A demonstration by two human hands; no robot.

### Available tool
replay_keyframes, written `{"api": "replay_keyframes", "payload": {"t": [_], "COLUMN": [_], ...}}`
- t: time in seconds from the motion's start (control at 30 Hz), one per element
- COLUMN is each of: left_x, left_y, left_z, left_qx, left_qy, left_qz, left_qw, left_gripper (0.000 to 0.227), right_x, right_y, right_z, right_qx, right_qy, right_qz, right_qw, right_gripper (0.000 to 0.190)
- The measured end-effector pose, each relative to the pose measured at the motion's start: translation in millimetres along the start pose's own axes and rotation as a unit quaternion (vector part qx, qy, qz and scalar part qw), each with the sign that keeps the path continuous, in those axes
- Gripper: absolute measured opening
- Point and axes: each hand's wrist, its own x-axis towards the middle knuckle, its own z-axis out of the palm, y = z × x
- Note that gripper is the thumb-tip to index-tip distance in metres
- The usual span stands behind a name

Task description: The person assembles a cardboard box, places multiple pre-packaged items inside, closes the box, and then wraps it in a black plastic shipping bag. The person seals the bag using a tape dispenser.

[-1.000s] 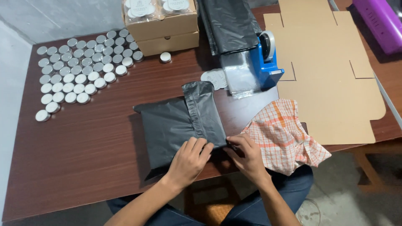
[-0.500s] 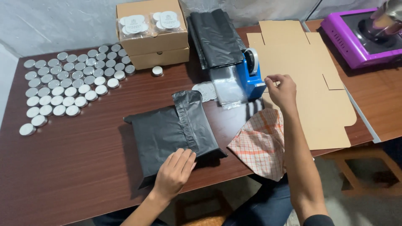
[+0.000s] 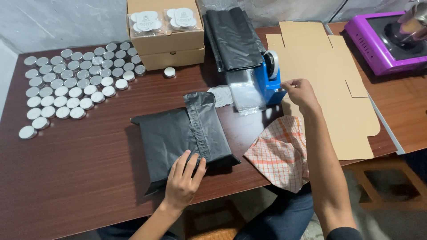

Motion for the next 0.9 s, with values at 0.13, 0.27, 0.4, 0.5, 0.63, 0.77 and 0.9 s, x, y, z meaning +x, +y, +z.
{"api": "replay_keyframes", "payload": {"t": [0.13, 0.27, 0.4, 0.5, 0.63, 0.77, 0.9], "left_x": [-0.1, -1.5, -2.7, -3.6, -5.9, -8.1, -15.7], "left_y": [0.8, -0.1, 2.2, 1.8, 2.7, 2.3, 5.5], "left_z": [4.0, 8.8, 10.7, 11.7, 13.6, 14.1, 26.3], "left_qx": [0.021, 0.033, 0.055, 0.07, 0.073, 0.077, 0.072], "left_qy": [0.013, 0.021, 0.027, 0.032, 0.04, 0.037, 0.05], "left_qz": [0.002, 0.008, 0.008, 0.004, 0.002, 0.002, -0.012], "left_qw": [1.0, 0.999, 0.998, 0.997, 0.997, 0.996, 0.996], "left_gripper": [0.009, 0.01, 0.015, 0.016, 0.015, 0.013, 0.017], "right_x": [-16.6, -28.1, -31.5, -40.2, -55.8, -59.7, -39.1], "right_y": [-10.2, 3.6, 23.3, 17.0, 6.4, 4.8, 34.9], "right_z": [2.3, 4.8, 11.0, 17.1, 21.9, 35.4, 43.5], "right_qx": [0.015, 0.031, 0.069, 0.09, 0.112, 0.291, 0.317], "right_qy": [0.021, 0.03, 0.079, 0.084, 0.058, 0.043, 0.068], "right_qz": [0.021, 0.007, 0.013, 0.016, 0.052, 0.096, 0.072], "right_qw": [0.999, 0.999, 0.994, 0.992, 0.991, 0.951, 0.943], "right_gripper": [0.024, 0.023, 0.025, 0.025, 0.031, 0.014, 0.01]}}
